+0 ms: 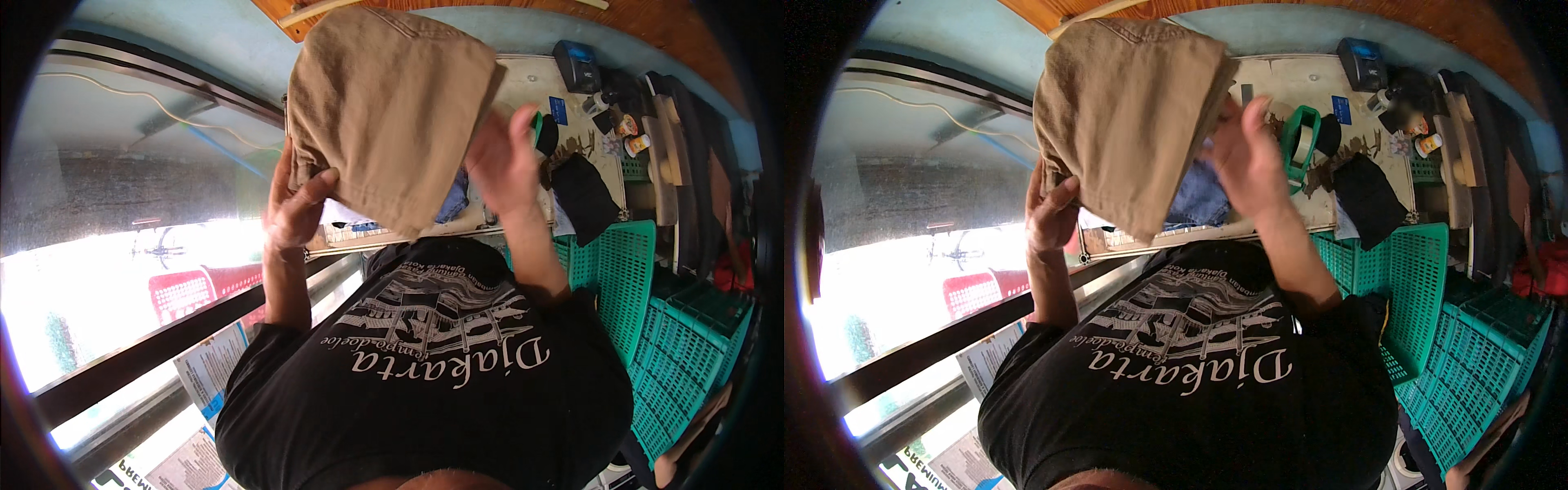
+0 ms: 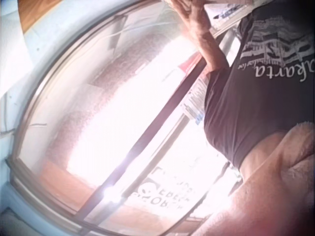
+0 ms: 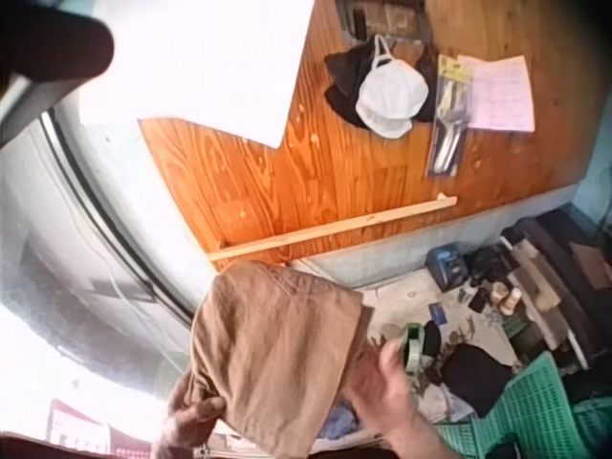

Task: The person sorts folded laundry from a green basket, sprays fabric with a bottle, and stacks the items on a work surface.

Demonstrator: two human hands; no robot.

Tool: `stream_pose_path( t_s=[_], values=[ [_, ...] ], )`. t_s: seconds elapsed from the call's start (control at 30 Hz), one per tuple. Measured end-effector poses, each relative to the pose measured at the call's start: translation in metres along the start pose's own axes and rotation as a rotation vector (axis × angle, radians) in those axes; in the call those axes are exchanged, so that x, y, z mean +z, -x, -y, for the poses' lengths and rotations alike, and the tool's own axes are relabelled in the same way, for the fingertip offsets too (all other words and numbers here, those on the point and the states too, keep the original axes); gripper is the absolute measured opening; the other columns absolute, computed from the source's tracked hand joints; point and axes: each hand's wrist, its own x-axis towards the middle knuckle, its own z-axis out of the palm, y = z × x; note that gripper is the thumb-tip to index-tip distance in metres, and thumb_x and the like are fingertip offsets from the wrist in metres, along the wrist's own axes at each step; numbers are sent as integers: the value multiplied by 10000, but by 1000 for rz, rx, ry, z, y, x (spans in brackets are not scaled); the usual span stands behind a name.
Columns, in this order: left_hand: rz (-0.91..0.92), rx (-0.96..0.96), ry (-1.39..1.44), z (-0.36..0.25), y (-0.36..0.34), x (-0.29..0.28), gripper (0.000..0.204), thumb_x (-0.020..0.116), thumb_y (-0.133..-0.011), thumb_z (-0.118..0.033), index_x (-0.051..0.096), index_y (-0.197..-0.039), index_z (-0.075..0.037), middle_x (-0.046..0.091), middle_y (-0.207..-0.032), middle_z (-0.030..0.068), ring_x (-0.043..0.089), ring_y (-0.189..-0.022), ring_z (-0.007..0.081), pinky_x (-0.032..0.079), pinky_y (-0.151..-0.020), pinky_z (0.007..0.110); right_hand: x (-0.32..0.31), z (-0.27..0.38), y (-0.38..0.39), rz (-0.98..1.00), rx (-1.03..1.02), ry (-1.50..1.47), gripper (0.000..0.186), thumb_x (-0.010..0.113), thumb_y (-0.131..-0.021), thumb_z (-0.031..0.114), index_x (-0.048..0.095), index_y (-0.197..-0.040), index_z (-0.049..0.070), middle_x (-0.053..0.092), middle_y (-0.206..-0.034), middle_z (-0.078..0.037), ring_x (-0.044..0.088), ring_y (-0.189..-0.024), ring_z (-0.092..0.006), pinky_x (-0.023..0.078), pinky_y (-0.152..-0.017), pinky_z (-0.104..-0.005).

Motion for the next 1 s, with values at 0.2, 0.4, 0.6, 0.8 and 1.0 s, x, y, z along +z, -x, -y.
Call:
stream_pose_path(
  t_s=[0.2,0.4,0.6,0.8,1.0],
  values=[
    [-66,39,-217,37,20,18,780,686,-853,-43,261,-1506,-4,452,-1430,134,450,-1313,236,352,-1108,369,17,-36,38,-249,83,419,677,654,-968,252,321,-1494,-13,506,-1401,-129,495,-1281,-193,390,-1081,-342],
    [383,-418,-362,17,40,-64,1146,512,-798,-836,306,-1494,50,469,-1452,176,452,-1348,302,288,-1154,469,22,-10,73,-209,143,599,661,698,-923,140,360,-1464,-35,528,-1367,-124,502,-1252,-180,388,-1067,-324],
    [170,-343,-505,26,14,-48,1076,301,-873,-831,362,-1474,59,455,-1472,168,408,-1373,266,283,-1160,404,22,-3,82,80,322,643,656,725,-910,183,401,-1432,-46,552,-1323,-127,506,-1225,-184,379,-1056,-327],
    [248,-339,-611,5,-1,-22,814,738,-871,-476,423,-1414,43,618,-1255,143,562,-1173,209,436,-1020,332,11,-4,106,-94,399,782,607,698,-940,271,437,-1376,-61,593,-1252,-159,552,-1159,-195,432,-994,-329],
    [176,-35,-1049,10,-60,-6,617,620,-938,-543,537,-1228,-5,644,-1045,104,562,-1001,159,454,-906,322,-8,-18,98,-293,269,1057,472,645,-972,327,550,-1215,-66,665,-1029,-192,653,-908,-252,510,-807,-358]
  ],
)
